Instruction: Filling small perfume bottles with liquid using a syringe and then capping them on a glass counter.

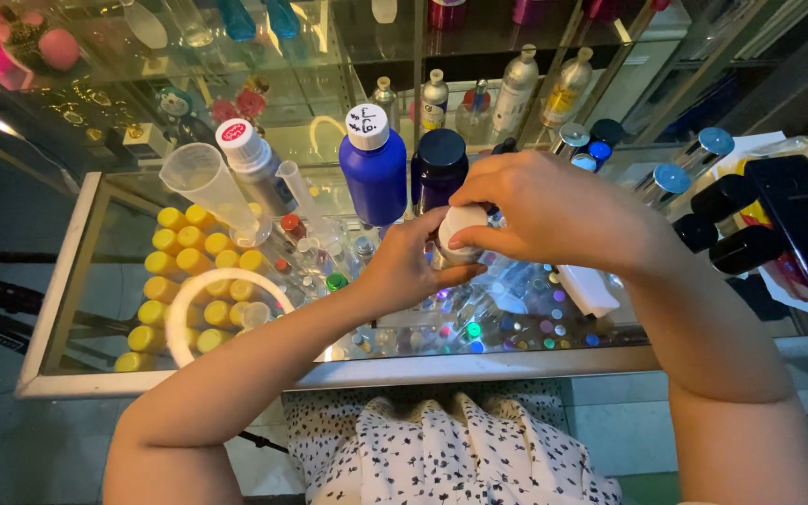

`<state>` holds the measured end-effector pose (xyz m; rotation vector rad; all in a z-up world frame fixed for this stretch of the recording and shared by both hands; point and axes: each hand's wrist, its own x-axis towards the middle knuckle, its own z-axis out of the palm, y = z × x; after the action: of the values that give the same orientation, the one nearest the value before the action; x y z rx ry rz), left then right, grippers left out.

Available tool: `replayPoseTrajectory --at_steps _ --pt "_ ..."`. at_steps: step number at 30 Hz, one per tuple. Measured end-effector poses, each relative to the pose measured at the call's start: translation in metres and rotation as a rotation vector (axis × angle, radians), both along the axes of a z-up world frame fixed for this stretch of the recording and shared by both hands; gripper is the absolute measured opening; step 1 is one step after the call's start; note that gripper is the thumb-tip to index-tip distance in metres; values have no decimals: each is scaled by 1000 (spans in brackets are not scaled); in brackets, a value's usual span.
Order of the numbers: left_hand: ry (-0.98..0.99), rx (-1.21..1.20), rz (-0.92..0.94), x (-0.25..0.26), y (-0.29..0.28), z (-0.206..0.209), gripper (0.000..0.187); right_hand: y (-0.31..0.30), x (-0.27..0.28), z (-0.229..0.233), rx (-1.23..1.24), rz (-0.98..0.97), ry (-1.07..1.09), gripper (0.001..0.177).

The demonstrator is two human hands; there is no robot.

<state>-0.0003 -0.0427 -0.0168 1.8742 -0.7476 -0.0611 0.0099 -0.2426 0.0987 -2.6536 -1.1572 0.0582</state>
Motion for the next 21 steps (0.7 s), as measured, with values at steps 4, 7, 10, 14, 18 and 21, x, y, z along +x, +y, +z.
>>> replayPoseTrajectory --at_steps 4,7,10,14,18,21 --pt "-37 21 -32 2 3 4 46 0 -1 -1 -5 -12 10 40" --pt "-59 86 -19 4 6 7 46 1 -2 0 -16 -16 15 41" --pt "-88 78 -103 9 8 6 45 0 -1 6 4 1 70 42" --pt "-96 77 -109 11 9 4 47 1 -1 11 17 31 89 45" --pt "-116 141 -94 17 10 1 62 3 -5 19 -46 -57 140 60" --pt "-242 149 -104 18 12 1 50 0 -7 16 0 -90 72 65"
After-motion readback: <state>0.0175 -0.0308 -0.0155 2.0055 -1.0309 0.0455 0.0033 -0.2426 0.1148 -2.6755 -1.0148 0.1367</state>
